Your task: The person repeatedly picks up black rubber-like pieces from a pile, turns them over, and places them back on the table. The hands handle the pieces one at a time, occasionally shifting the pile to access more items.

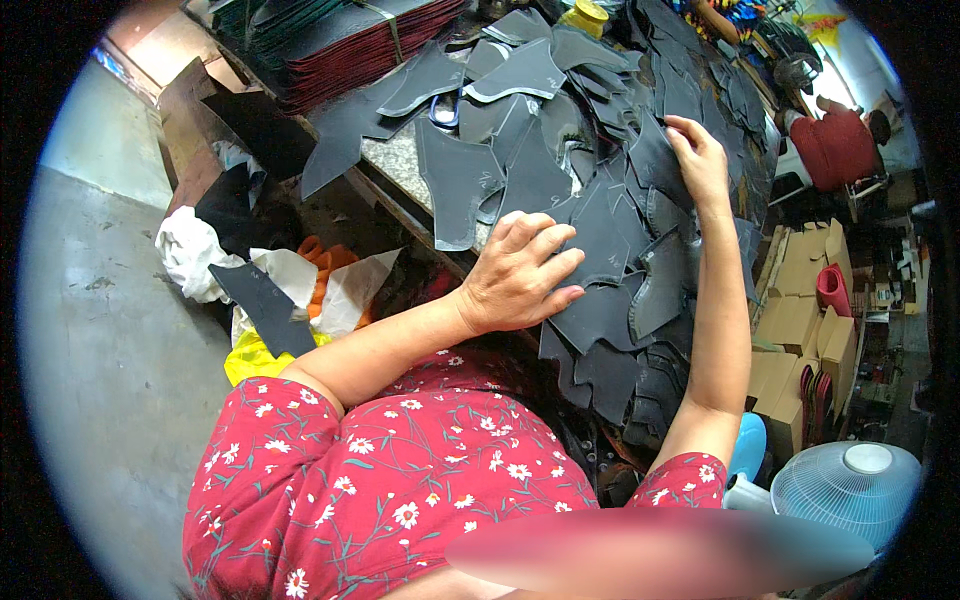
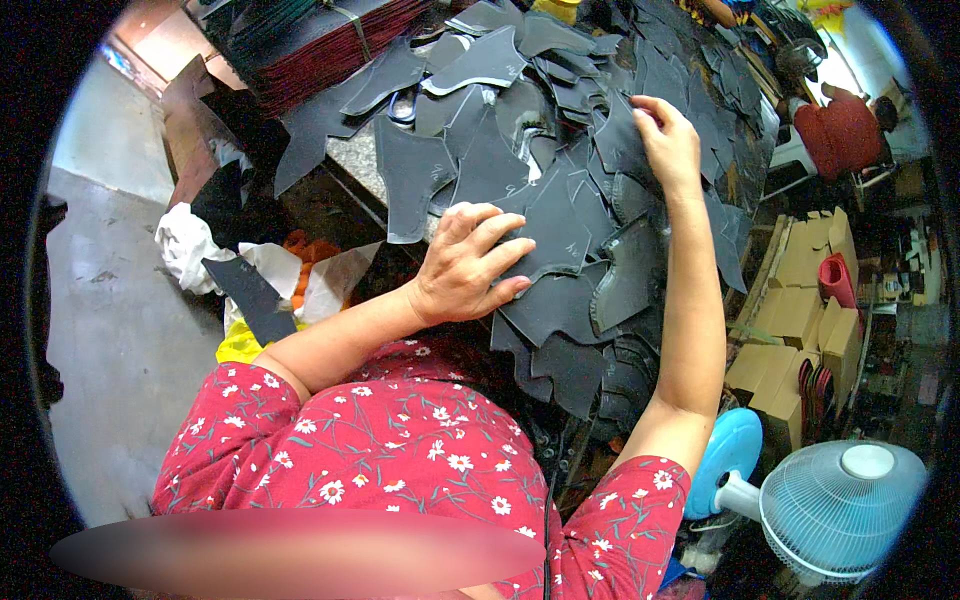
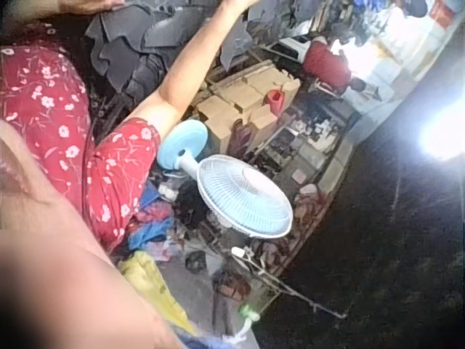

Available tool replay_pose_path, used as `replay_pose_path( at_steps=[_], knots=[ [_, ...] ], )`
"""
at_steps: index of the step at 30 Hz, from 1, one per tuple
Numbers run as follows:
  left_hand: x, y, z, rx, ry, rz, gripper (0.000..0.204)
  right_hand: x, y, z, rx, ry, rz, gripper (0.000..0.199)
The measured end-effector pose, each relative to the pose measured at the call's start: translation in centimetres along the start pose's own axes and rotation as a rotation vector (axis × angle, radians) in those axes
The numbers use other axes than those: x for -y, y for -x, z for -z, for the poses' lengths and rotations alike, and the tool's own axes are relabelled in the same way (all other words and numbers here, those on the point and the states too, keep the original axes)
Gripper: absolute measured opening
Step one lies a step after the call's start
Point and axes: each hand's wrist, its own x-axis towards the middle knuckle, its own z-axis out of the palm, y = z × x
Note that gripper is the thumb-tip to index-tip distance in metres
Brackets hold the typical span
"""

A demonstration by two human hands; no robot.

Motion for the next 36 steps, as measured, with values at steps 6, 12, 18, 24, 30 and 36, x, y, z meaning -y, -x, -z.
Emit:
replay_pose_path(
  at_steps=[6, 12, 18, 24, 30, 36],
  knots=[
    [0.2, -0.1, 0.0, -0.017, 0.008, 0.002, 0.033, 6.0, -1.9, -2.9, 0.019, 0.021, 0.178, 0.026],
    [0.3, 0.0, -0.5, -0.018, -0.023, 0.004, 0.024, 7.6, 1.9, -1.3, 0.060, -0.140, 0.187, 0.025],
    [0.6, -0.1, -1.0, -0.064, -0.002, -0.013, 0.025, 8.8, 11.7, 2.9, 0.143, -0.244, 0.022, 0.025],
    [1.0, 0.0, -0.2, -0.041, 0.087, -0.126, 0.042, 10.4, 20.7, 6.6, 0.028, -0.300, -0.275, 0.024],
    [0.8, 0.8, 0.6, 0.227, -0.005, -0.198, 0.047, 10.9, 27.3, 7.1, -0.110, -0.392, -0.466, 0.024],
    [1.6, 0.3, -0.3, 0.042, -0.065, -0.118, 0.022, 11.7, 29.1, 5.3, -0.125, -0.375, -0.475, 0.022]
  ],
)
